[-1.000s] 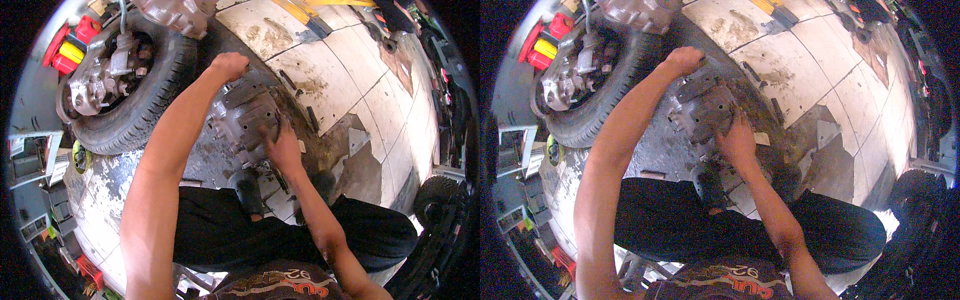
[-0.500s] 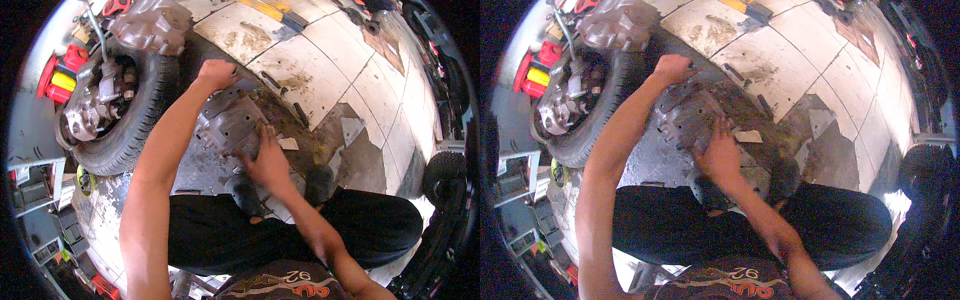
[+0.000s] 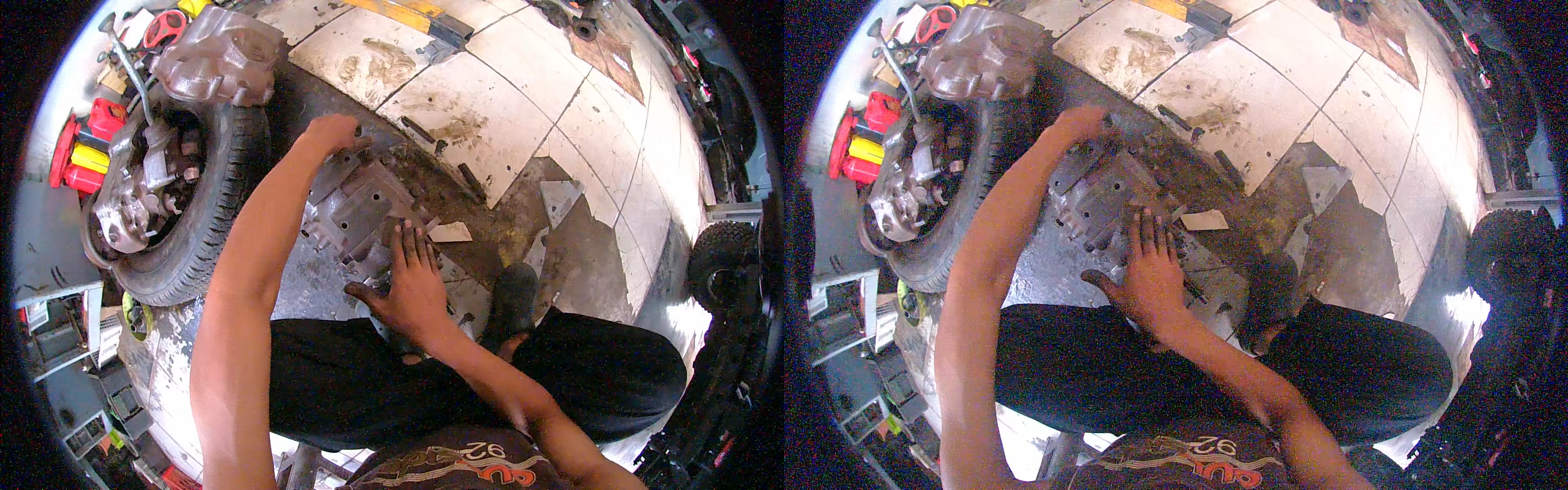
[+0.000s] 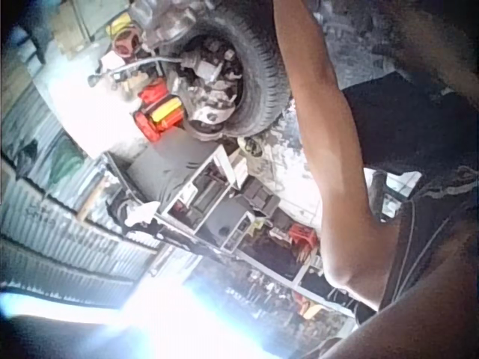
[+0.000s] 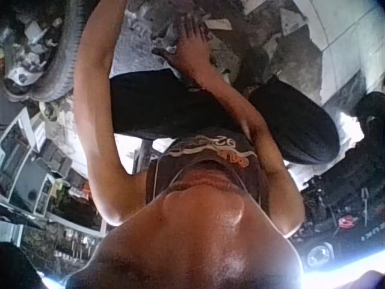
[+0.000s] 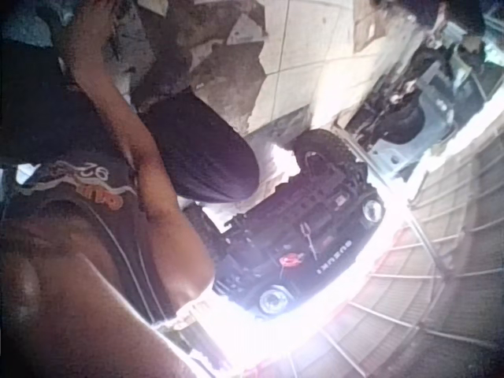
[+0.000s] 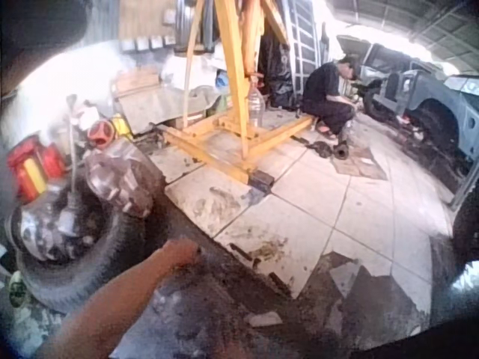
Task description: The person sits on the floor and uses a metal file to manually smooth and shape the surface of a heavy, dark mechanical component. The person repeatedly repositions the part and applies pressure with the file to remove material from specific areas.
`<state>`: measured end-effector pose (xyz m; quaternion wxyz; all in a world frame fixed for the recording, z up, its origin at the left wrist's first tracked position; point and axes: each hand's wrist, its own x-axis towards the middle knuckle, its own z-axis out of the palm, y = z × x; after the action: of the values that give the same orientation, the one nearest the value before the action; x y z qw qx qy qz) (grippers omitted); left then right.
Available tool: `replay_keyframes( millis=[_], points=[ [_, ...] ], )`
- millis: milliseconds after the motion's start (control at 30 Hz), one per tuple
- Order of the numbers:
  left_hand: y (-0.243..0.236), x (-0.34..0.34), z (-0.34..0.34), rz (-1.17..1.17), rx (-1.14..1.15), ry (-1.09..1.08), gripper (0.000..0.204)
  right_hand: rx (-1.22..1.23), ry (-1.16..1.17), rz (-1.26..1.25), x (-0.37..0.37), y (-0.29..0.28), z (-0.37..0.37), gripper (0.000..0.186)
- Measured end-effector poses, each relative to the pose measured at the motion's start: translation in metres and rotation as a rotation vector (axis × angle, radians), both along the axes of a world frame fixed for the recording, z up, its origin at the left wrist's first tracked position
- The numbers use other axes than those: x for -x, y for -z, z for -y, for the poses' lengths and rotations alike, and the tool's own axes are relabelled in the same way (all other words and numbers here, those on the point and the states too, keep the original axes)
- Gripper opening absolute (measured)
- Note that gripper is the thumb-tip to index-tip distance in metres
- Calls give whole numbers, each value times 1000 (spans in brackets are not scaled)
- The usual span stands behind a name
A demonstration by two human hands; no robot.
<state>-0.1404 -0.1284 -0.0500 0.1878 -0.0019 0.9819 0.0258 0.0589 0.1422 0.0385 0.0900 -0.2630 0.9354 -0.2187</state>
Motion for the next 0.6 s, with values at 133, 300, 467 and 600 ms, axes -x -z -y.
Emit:
replay_keyframes(
  millis=[133,300,467,600],
  points=[
    [-10,8,-20,190,-107,-68,71,-3,58,208,57,31,-3,112],
    [9,-2,3,142,-223,-119,81,-19,121,333,33,-3,-4,106],
    [7,1,4,218,-392,-162,92,-51,73,74,26,25,-6,105],
    [-13,12,-22,168,-417,-210,98,-18,162,309,64,38,-13,107]
  ],
)
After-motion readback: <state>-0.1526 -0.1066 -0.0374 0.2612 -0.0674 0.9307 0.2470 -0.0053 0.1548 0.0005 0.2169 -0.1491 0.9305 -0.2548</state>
